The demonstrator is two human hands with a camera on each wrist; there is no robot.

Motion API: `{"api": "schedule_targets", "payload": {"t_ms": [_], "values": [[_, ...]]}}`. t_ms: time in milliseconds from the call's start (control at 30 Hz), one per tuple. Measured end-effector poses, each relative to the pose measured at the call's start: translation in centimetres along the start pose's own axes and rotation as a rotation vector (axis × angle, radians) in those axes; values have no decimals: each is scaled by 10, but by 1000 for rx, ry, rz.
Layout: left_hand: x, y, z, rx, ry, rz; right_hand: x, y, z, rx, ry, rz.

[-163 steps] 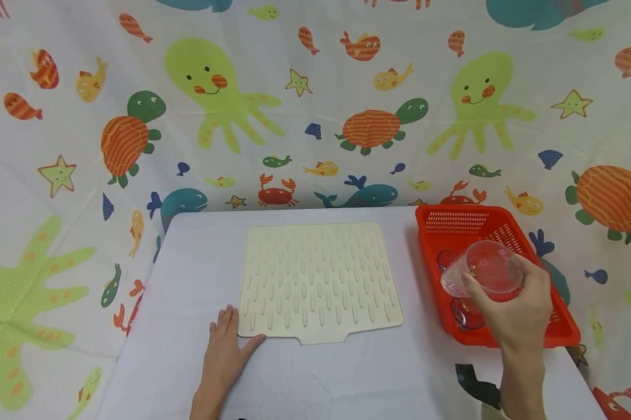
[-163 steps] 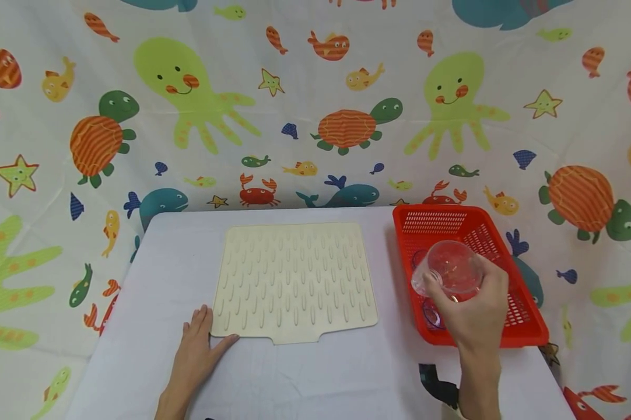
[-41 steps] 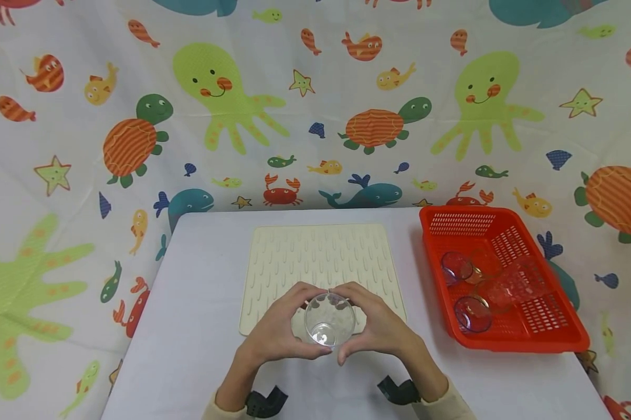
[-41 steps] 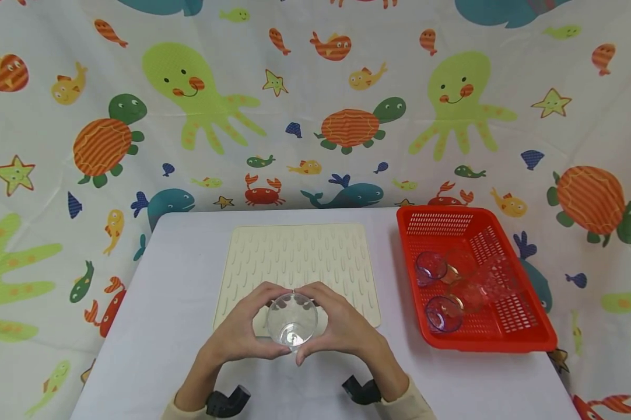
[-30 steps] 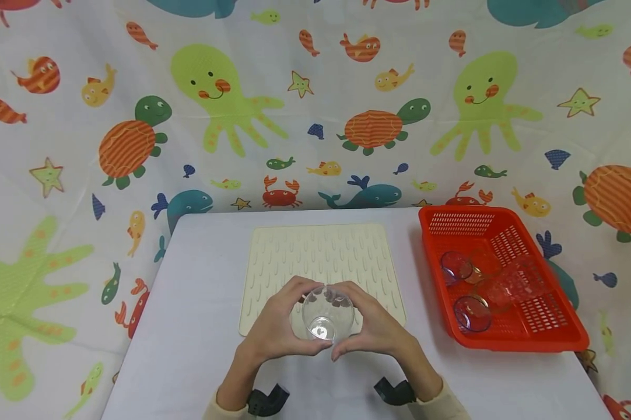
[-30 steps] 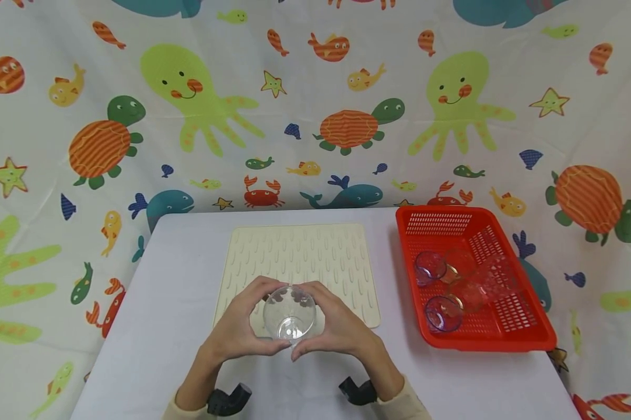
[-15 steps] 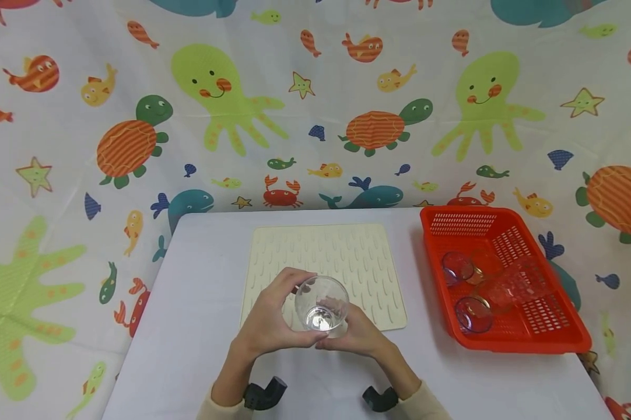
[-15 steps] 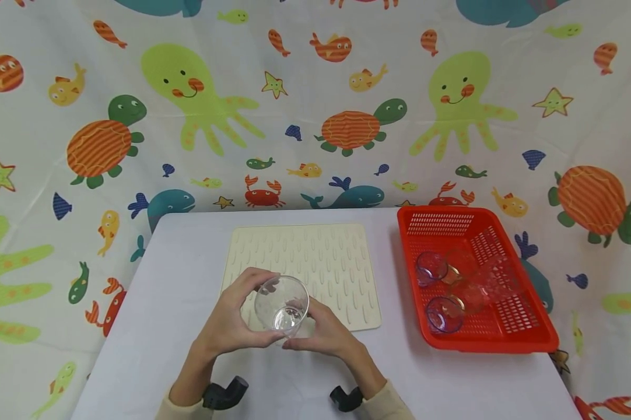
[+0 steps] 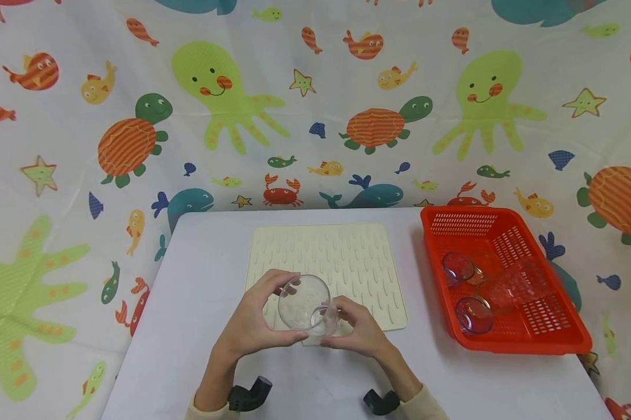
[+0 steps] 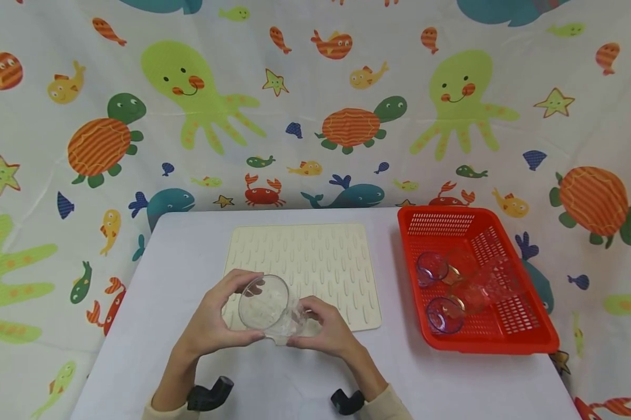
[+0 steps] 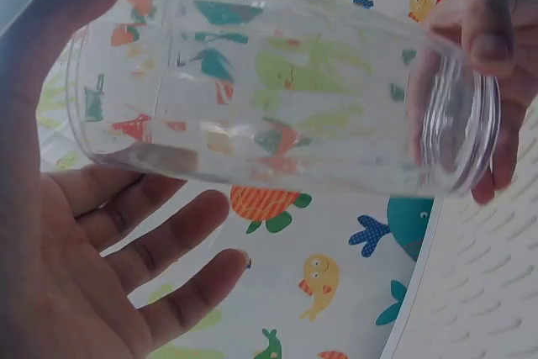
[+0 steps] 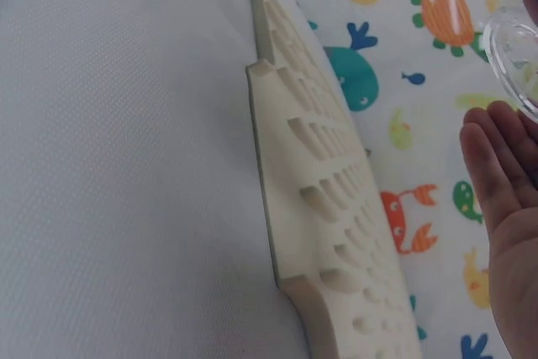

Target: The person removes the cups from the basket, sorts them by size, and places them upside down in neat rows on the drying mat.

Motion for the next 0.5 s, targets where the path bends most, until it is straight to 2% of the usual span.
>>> {"api": "schedule_targets", "payload": {"t_ms": [133,267,500], "values": [[-9,-5,-7,-10,-24,-18,-4,-6,-2,15,-9,28],[-19,-11,-16,-22,-54,-24,-12,-11,-3,19,-53,73],[-37,-16,-36,-59,-113,26,-26,-20,-3,27,-132,154]]}}
Point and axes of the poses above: each hand's wrist, its own z-axis towards the middle knuckle, its own y-axis out of the palm, x = y × z, the point moved 10 cm from there along z, towards the middle knuckle, and after that the axes turned 12 degrees about z, right-handed, at the moved point
